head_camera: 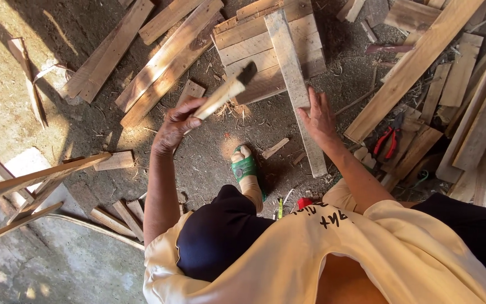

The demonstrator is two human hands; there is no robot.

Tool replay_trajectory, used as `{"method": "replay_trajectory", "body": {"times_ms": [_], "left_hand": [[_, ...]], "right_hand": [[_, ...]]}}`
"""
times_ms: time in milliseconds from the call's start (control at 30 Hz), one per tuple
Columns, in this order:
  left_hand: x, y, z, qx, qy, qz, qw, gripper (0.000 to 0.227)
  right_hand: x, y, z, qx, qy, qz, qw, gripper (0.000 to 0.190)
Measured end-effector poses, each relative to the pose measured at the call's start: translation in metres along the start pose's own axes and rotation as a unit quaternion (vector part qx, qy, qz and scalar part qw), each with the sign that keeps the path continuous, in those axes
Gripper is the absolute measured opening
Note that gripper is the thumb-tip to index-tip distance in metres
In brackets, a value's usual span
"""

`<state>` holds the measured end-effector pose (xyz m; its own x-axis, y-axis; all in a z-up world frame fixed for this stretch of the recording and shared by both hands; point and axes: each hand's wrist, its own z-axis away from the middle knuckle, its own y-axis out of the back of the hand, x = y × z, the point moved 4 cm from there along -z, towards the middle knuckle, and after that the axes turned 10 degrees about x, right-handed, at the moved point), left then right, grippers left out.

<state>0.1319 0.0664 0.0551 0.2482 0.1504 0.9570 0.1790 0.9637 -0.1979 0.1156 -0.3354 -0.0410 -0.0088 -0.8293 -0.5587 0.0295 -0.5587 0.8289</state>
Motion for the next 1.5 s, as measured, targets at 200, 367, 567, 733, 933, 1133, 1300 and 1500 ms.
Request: {"method": "replay_trajectory", "body": {"times_ms": [200, 367, 567, 733, 933, 1133, 1300, 1500], "left_hand": [[0.047, 0.015, -0.063, 0.138, -0.133, -0.203, 0.960, 0.054], [0.047, 0.042, -0.174, 0.196, -0.329, -0.429, 0.818, 0.040], [0.003, 0.049, -0.320, 0.249, -0.191, -0.544, 0.779, 0.058], [-0.037, 0.022, -0.395, 0.302, -0.250, -0.648, 0.654, 0.035], [-0.088, 0.030, -0.417, 0.300, -0.264, -0.794, 0.457, 0.090], [-0.134, 0.054, -0.379, 0.208, -0.239, -0.766, 0.559, 0.102], [-0.134, 0.057, -0.384, 0.245, -0.066, -0.723, 0.642, 0.072], [-0.152, 0.077, -0.399, 0.172, -0.039, -0.706, 0.686, 0.069]], "right_hand": [[0.013, -0.012, 0.002, -0.011, 0.006, 0.002, 1.000, 0.051], [-0.001, 0.022, -0.019, -0.134, -0.073, -0.019, 0.988, 0.037], [0.001, 0.045, -0.048, -0.167, -0.086, 0.002, 0.982, 0.052], [0.001, 0.043, -0.067, -0.239, -0.087, -0.059, 0.965, 0.023], [0.008, 0.035, -0.066, -0.289, -0.097, -0.068, 0.950, 0.031], [0.011, 0.036, -0.067, -0.297, -0.077, -0.130, 0.943, 0.025], [0.019, 0.021, -0.046, -0.307, -0.206, -0.346, 0.862, 0.046], [0.024, 0.003, -0.034, -0.215, -0.271, -0.626, 0.699, 0.028]]}}
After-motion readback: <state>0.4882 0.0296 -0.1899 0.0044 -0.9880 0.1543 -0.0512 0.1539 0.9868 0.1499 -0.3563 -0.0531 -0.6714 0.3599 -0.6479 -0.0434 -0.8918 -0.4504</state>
